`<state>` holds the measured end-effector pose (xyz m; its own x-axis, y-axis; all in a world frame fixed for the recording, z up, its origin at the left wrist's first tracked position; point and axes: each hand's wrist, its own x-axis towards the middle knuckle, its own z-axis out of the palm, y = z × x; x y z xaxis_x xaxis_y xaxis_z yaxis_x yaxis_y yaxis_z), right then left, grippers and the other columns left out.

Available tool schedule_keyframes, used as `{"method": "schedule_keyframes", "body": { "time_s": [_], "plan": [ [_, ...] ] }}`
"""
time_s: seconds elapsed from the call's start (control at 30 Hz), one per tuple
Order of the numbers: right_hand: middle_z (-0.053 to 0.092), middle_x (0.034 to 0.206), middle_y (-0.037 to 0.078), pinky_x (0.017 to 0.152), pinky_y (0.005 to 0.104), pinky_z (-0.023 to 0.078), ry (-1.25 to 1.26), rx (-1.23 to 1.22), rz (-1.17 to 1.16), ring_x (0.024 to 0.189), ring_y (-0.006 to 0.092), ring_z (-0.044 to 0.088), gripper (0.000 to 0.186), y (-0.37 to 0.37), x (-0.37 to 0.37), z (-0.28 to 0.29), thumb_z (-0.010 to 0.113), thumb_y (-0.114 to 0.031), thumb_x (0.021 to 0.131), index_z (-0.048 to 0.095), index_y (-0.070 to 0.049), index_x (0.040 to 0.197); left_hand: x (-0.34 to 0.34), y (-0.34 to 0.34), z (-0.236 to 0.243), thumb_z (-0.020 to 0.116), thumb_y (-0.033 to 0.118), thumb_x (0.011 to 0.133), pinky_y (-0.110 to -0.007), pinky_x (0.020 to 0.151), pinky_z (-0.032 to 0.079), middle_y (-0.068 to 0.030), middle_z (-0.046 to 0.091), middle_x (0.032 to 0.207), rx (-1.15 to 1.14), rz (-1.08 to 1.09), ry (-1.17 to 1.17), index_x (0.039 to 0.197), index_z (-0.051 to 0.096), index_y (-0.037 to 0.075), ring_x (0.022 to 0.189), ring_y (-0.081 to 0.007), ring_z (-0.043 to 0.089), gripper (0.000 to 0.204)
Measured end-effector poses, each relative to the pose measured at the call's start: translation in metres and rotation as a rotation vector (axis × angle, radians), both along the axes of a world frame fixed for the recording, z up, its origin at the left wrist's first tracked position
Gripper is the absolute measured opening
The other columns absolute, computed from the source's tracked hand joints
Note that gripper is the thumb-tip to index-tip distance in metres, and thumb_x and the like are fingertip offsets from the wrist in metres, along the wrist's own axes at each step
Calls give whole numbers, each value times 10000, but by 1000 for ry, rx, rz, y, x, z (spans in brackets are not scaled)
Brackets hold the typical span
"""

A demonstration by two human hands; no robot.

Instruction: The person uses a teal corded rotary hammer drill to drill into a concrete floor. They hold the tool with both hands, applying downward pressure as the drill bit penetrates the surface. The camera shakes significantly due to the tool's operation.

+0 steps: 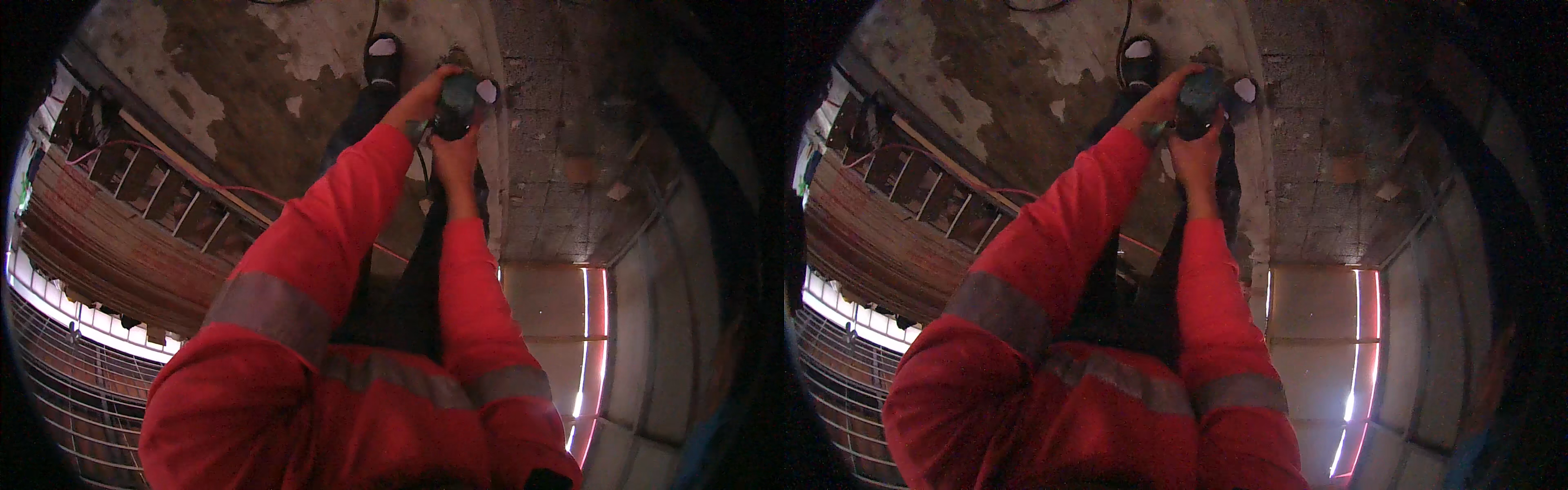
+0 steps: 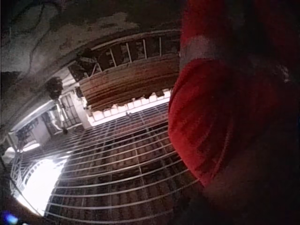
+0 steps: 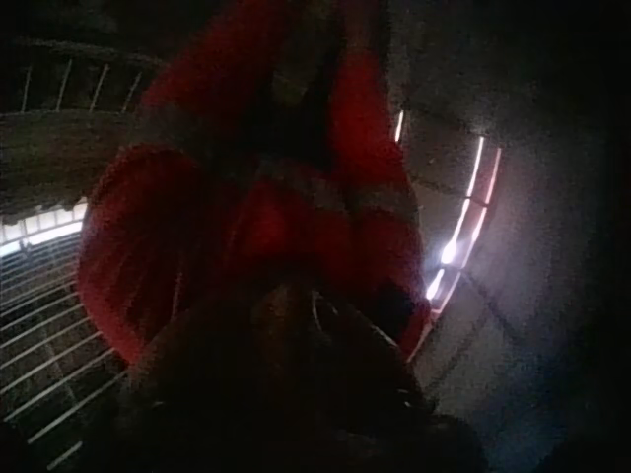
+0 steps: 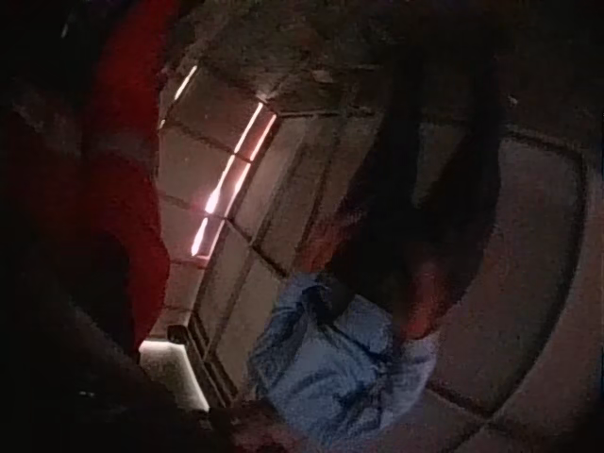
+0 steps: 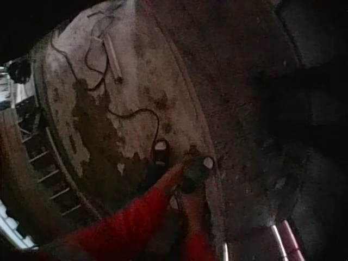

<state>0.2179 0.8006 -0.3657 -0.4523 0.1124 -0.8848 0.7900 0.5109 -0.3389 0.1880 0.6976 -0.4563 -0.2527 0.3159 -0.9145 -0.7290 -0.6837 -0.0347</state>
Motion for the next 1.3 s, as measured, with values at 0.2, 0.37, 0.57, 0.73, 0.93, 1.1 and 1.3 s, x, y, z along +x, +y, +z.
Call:
{"method": "schedule_keyframes", "body": {
  "time_s": [0.2, 0.37, 0.57, 0.73, 0.93, 1.1, 1.3],
  "plan": [
    [562, 1332, 219, 1040, 412, 427, 196, -4, -46, 1231, 354, 562, 938, -2, 30, -24, 761, -169, 715, 282, -74, 1516, 25, 6, -41, 586, 431, 903, -404, 807, 534, -65, 713, 942, 8, 10, -40, 1085, 667, 105, 838, -228, 672, 381],
    [562, 1336, 211, 1033, 405, 433, 24, 35, -65, 1226, 343, 565, 939, 0, 18, -26, 741, -136, 712, 274, -79, 1525, 14, 6, -46, 592, 407, 908, -402, 758, 549, -71, 707, 909, 93, -43, -124, 1055, 661, 80, 771, -231, 670, 365],
    [566, 1329, 204, 1006, 402, 446, 87, -10, -95, 1211, 341, 574, 948, -2, 23, -26, 733, -137, 687, 283, -77, 1519, 14, 7, -40, 584, 400, 916, -383, 751, 552, -66, 711, 883, 22, 13, -69, 1014, 671, 66, 767, -236, 673, 359],
    [546, 1349, 216, 1018, 408, 440, 44, 34, -95, 1223, 352, 565, 956, -4, 24, -11, 733, -143, 691, 261, -67, 1519, 12, 4, -16, 551, 409, 936, -372, 790, 545, -71, 714, 908, -10, -107, -93, 1038, 668, 67, 785, -231, 677, 376],
    [537, 1367, 244, 1031, 413, 441, 67, -23, -187, 1252, 372, 554, 951, -13, 30, 29, 736, -175, 752, 206, -49, 1531, 8, -1, 26, 555, 421, 934, -374, 796, 542, -85, 708, 967, -13, -163, -121, 1110, 643, 62, 821, -228, 683, 409],
    [544, 1363, 230, 1019, 409, 448, 48, -17, -266, 1233, 343, 573, 929, -16, 58, 67, 730, -143, 763, 221, -55, 1535, 31, -5, 62, 617, 436, 901, -365, 806, 544, -84, 698, 972, 64, -182, -138, 1132, 634, 52, 857, -212, 679, 448],
    [598, 1277, 120, 951, 353, 476, 179, -241, -542, 1146, 241, 599, 959, -19, 129, 57, 810, -137, 707, 296, -52, 1512, 69, -24, 66, 713, 370, 852, -355, 822, 540, -79, 671, 997, -63, -225, -51, 1157, 608, 47, 871, -216, 674, 456]
  ]
}}
